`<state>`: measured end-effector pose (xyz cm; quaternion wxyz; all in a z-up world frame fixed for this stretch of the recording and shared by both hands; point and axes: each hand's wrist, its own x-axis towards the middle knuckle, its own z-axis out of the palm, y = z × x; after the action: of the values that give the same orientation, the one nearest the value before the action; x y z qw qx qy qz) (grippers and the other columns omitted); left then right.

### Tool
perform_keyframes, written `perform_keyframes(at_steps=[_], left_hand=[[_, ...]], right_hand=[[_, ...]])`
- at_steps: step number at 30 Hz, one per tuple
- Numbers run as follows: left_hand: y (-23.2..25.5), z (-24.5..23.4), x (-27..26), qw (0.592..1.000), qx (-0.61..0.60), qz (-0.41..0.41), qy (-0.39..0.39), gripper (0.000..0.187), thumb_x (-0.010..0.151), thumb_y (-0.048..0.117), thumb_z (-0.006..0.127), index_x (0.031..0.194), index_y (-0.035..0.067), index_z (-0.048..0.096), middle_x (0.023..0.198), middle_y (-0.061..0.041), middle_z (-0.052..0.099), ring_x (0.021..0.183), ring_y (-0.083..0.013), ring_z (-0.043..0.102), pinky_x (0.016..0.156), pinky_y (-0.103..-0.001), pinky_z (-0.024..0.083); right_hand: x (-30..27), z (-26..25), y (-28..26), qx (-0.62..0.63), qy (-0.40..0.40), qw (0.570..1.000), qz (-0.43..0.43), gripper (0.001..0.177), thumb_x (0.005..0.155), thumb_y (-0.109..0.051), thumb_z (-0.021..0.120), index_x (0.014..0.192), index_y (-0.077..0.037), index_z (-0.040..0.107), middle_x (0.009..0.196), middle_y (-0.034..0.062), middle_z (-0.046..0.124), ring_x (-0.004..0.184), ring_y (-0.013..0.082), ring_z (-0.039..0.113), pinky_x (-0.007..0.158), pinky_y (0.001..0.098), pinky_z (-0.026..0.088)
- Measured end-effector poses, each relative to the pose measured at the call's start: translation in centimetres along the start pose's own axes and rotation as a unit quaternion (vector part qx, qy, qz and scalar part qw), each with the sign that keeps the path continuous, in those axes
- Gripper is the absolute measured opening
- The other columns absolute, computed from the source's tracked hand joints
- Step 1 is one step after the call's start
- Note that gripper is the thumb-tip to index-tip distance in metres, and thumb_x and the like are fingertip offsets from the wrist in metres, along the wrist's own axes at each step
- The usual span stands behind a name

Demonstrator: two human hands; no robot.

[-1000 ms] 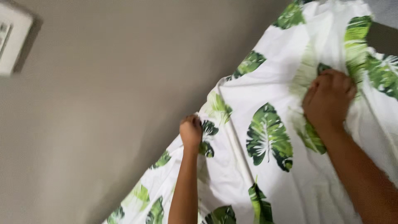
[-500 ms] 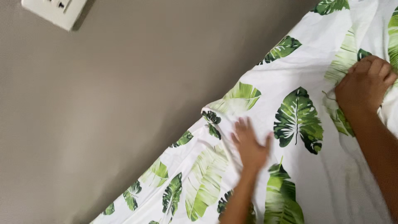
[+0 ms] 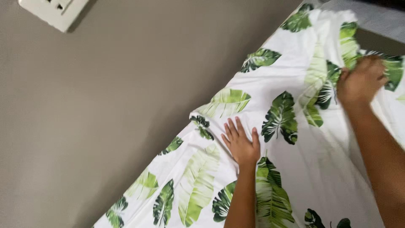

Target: The person smooths a white bed sheet with green leaf patterns on a bed, repeatedly pressing and tucking the fabric along the edges and corners. The person uses both hands to flatten wrinkles and align the sheet against the mattress and wall.

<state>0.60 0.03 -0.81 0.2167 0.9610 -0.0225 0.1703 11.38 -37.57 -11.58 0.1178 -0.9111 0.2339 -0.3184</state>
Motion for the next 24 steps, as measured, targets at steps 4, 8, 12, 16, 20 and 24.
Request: perform_keyframes(at_steps=[4, 8, 12, 16, 20, 24], left_hand=[[0.2, -0.3, 0.1, 1.000, -0.007, 0.010, 0.026, 0.073, 0.100, 0.050, 0.047, 0.158, 0.007, 0.040, 0.166, -0.023, 0.031, 0.156, -0.0409, 0.019, 0.123, -0.059, 0.005], [0.2, 0.1, -0.1, 0.999, -0.004, 0.019, 0.033, 0.072, 0.098, 0.047, 0.050, 0.157, 0.006, 0.041, 0.164, -0.023, 0.033, 0.155, -0.0420, 0.021, 0.123, -0.060, 0.007], [0.1, 0.1, -0.1, 0.999, 0.006, 0.026, 0.046, 0.071, 0.098, 0.045, 0.051, 0.157, 0.006, 0.041, 0.164, -0.023, 0.034, 0.155, -0.0420, 0.023, 0.123, -0.060, 0.009], [0.4, 0.5, 0.0, 0.998, 0.033, 0.026, 0.036, 0.071, 0.098, 0.045, 0.051, 0.157, 0.007, 0.040, 0.164, -0.023, 0.033, 0.154, -0.0428, 0.022, 0.122, -0.061, 0.010], [0.4, 0.4, 0.2, 0.998, 0.040, 0.031, 0.034, 0.071, 0.098, 0.043, 0.050, 0.158, 0.007, 0.038, 0.165, -0.023, 0.032, 0.154, -0.0423, 0.023, 0.122, -0.060, 0.010], [0.3, 0.8, 0.1, 0.999, 0.032, 0.027, 0.030, 0.070, 0.098, 0.041, 0.050, 0.158, 0.006, 0.037, 0.166, -0.023, 0.031, 0.154, -0.0422, 0.023, 0.122, -0.060, 0.010]], right_hand=[[2.9, 0.0, 4.1, -0.067, -0.031, 0.997, -0.018, 0.042, 0.102, -0.037, 0.070, 0.114, 0.004, 0.070, 0.123, 0.0274, 0.059, 0.124, 0.0413, 0.051, 0.099, 0.0653, 0.036], [4.1, 0.3, 6.9, -0.074, -0.075, 0.994, -0.027, 0.025, 0.101, -0.023, 0.059, 0.104, 0.000, 0.070, 0.106, 0.0212, 0.065, 0.103, 0.0364, 0.063, 0.088, 0.0578, 0.048], [4.7, -2.4, 6.2, -0.071, -0.142, 0.987, -0.008, 0.038, 0.102, -0.036, 0.060, 0.103, 0.000, 0.072, 0.108, 0.0235, 0.066, 0.098, 0.0365, 0.065, 0.083, 0.0546, 0.053], [7.1, -4.4, 2.5, -0.068, -0.273, 0.959, -0.022, 0.053, 0.100, -0.054, 0.069, 0.101, -0.002, 0.076, 0.115, 0.0262, 0.067, 0.101, 0.0369, 0.066, 0.083, 0.0532, 0.055], [8.1, -4.8, 2.9, -0.137, -0.209, 0.968, -0.001, 0.026, 0.103, -0.021, 0.066, 0.103, 0.003, 0.074, 0.127, 0.0301, 0.064, 0.089, 0.0333, 0.072, 0.077, 0.0472, 0.059], [7.3, -4.5, 8.1, -0.188, -0.089, 0.978, 0.025, 0.022, 0.099, -0.020, 0.067, 0.106, 0.000, 0.073, 0.142, 0.0296, 0.059, 0.094, 0.0314, 0.068, 0.079, 0.0474, 0.055]])
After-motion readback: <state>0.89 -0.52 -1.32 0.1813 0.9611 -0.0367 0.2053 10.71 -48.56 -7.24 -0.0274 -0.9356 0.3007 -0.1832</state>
